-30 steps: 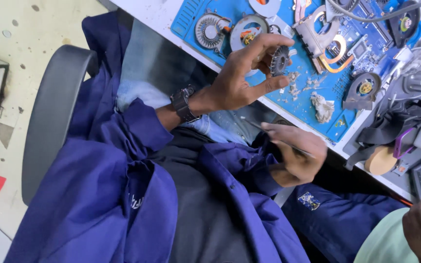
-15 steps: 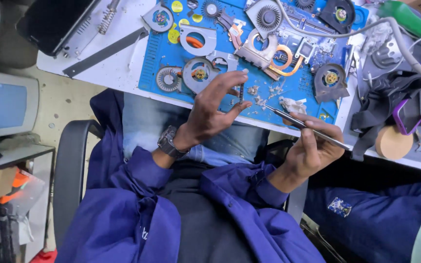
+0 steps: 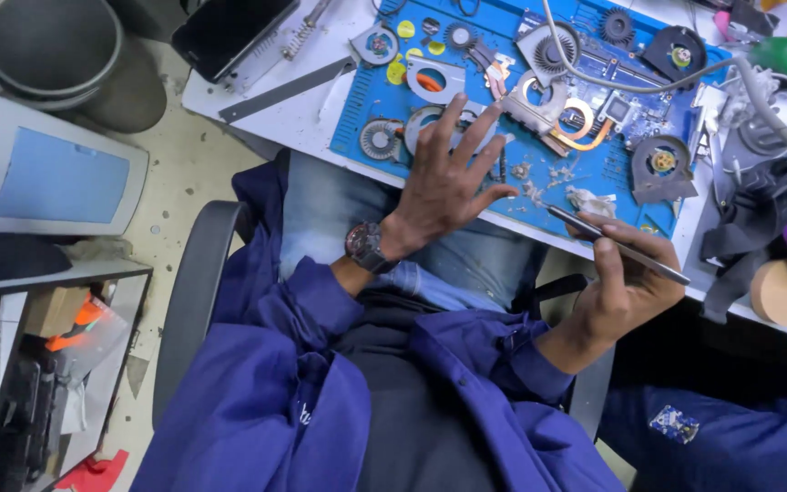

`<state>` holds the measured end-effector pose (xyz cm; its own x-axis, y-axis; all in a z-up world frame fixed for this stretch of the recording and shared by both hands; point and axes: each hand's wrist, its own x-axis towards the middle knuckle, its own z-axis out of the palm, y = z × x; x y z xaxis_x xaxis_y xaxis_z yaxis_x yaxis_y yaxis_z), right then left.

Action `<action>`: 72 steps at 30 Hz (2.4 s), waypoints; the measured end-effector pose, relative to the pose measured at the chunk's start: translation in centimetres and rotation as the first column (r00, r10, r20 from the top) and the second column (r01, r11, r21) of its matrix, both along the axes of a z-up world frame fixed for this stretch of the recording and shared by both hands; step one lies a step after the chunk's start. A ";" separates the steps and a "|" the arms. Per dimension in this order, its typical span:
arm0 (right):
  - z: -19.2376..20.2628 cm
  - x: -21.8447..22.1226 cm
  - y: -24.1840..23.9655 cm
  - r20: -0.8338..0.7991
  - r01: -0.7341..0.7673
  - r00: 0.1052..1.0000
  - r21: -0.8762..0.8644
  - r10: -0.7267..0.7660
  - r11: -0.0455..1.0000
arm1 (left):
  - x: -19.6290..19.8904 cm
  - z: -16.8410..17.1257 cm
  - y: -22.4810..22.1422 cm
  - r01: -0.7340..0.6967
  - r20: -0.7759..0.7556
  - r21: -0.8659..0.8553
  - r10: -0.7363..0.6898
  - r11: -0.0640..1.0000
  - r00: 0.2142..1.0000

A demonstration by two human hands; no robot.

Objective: Cleaning dust and debris from a laptop cooling fan using tweezers

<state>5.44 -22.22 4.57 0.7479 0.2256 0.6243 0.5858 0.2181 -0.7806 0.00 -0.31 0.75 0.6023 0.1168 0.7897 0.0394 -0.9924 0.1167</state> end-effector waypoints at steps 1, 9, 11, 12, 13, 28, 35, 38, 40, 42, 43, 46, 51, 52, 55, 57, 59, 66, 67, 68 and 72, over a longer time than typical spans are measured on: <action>-0.1 -0.7 0.0 0.001 -0.006 1.000 0.000 0.006 1.000 | -0.6 -0.2 -0.2 -0.006 0.001 0.000 0.006 1.000 1.000; -1.3 0.5 1.5 -0.073 0.104 0.993 0.124 -0.096 0.987 | -0.7 0.6 0.4 0.034 -0.125 -0.040 -0.039 0.999 0.991; -1.1 0.3 1.9 -0.100 0.137 0.987 0.111 -0.126 0.984 | -0.8 -0.2 0.1 0.167 -0.099 -0.137 -0.182 0.976 0.978; -1.1 0.9 2.6 -0.094 0.143 0.987 0.131 -0.131 0.981 | -0.3 -0.4 0.6 0.280 -0.031 -0.197 -0.291 0.940 0.956; -1.5 0.5 2.4 -0.105 0.164 0.983 0.125 -0.152 0.979 | -0.5 -0.2 0.2 0.296 -0.041 -0.205 -0.311 0.933 0.950; -6.6 4.2 1.1 -0.134 0.048 0.990 0.119 -0.032 0.992 | -0.5 0.5 0.6 0.258 -0.158 -0.169 -0.285 0.951 0.945; -7.4 4.6 0.5 -0.106 0.032 0.994 0.155 -0.016 0.987 | 0.7 1.2 -0.6 0.316 -0.252 -0.096 -0.330 0.944 0.910; -7.4 4.6 0.2 -0.107 0.016 0.994 0.159 0.001 0.987 | 0.9 0.5 -1.0 0.296 -0.292 -0.081 -0.306 0.952 0.906; -7.4 4.6 0.1 -0.106 0.004 0.994 0.161 0.013 0.987 | 1.0 0.3 -1.3 0.287 -0.309 -0.072 -0.295 0.955 0.904; -7.5 4.7 0.1 -0.101 -0.010 0.995 0.181 0.029 0.983 | 1.1 0.6 -1.4 0.276 -0.302 -0.080 -0.287 0.958 0.909; -7.5 4.7 -0.1 -0.099 -0.008 0.995 0.184 0.027 0.983 | 1.0 1.2 -1.2 0.278 -0.302 -0.076 -0.288 0.957 0.909; -7.4 4.3 0.0 -0.089 -0.001 0.996 0.182 0.018 0.983 | 0.5 2.4 -0.4 0.298 -0.225 -0.349 -0.388 0.888 0.894; -8.0 2.6 0.4 -0.236 -0.085 0.958 0.307 0.162 0.948 | -0.6 2.5 0.7 0.293 0.053 -0.820 -0.445 0.491 0.894; -8.3 2.5 0.7 -0.237 -0.085 0.957 0.311 0.164 0.947 | -0.5 2.7 0.8 0.291 0.049 -0.819 -0.445 0.495 0.894; -8.9 2.3 1.4 -0.272 -0.106 0.938 0.369 0.216 0.923 | -0.1 3.3 1.2 0.304 0.139 -0.883 -0.419 0.358 0.897; -8.6 2.2 1.7 -0.277 -0.126 0.931 0.369 0.238 0.921 | 0.0 3.4 1.4 0.342 0.207 -0.889 -0.398 0.305 0.894; -8.9 2.3 1.6 -0.278 -0.127 0.931 0.363 0.237 0.923 | 0.0 2.9 1.7 0.350 0.223 -0.892 -0.395 0.285 0.891; -8.6 1.9 3.2 -0.308 -0.084 0.929 0.362 0.204 0.929 | -0.5 1.5 1.1 0.322 0.246 -0.938 -0.410 0.126 0.878; -8.3 1.9 3.3 -0.310 -0.082 0.929 0.362 0.203 0.929 | -0.5 1.8 0.9 0.320 0.244 -0.939 -0.412 0.126 0.878; -8.1 1.9 3.4 -0.308 -0.082 0.931 0.345 0.196 0.935 | -0.5 2.1 0.7 0.300 0.238 -0.950 -0.416 0.089 0.878; -7.5 1.9 3.2 -0.313 -0.089 0.930 0.319 0.194 0.944 | -0.4 2.8 0.3 0.279 0.261 -0.960 -0.410 -0.018 0.874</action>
<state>7.35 -19.02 -2.98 0.8980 0.1902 0.3967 0.2467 0.5288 -0.8121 -0.42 0.02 3.52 0.8733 0.4712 0.1236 -0.1961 0.1077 0.9747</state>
